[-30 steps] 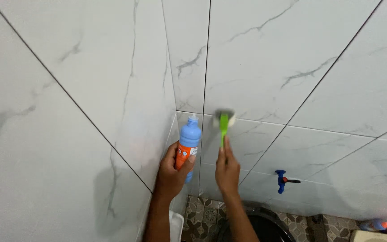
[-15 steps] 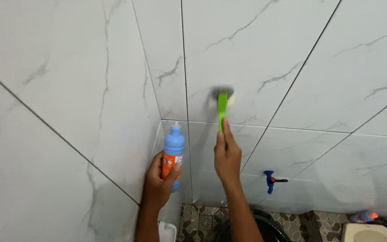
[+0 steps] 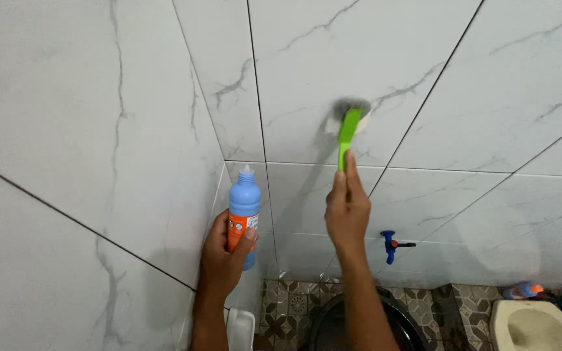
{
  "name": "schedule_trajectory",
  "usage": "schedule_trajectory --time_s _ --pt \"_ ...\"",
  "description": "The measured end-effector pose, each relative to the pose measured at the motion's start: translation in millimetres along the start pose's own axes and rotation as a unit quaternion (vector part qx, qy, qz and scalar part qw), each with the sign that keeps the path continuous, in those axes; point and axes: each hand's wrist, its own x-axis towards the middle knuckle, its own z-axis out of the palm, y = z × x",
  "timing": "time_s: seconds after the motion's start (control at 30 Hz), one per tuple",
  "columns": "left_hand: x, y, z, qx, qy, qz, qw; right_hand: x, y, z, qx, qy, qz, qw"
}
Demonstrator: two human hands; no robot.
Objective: Scrubbing wall tiles with a brush and cleaning liquid.
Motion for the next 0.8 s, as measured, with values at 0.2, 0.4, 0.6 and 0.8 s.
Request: schedule_trajectory --time_s 0.2,0.4,0.6,0.8 --pt "7 -16 2 -0.003 0.001 0.006 1.0 -35 72 -13 -0.087 0.001 0.037 0.996" --pt "4 -3 3 0.025 0.012 0.002 1.0 -54 113 -28 -0.129 -0.024 0.091 0.987" --pt "5 -14 3 0.007 0.009 0.004 1.0 18 18 -42 -0.062 -0.011 -0.056 0.996" --pt "5 -9 2 0.015 0.007 0.006 1.0 -7 56 -50 -0.166 -0.001 -0.05 0.985"
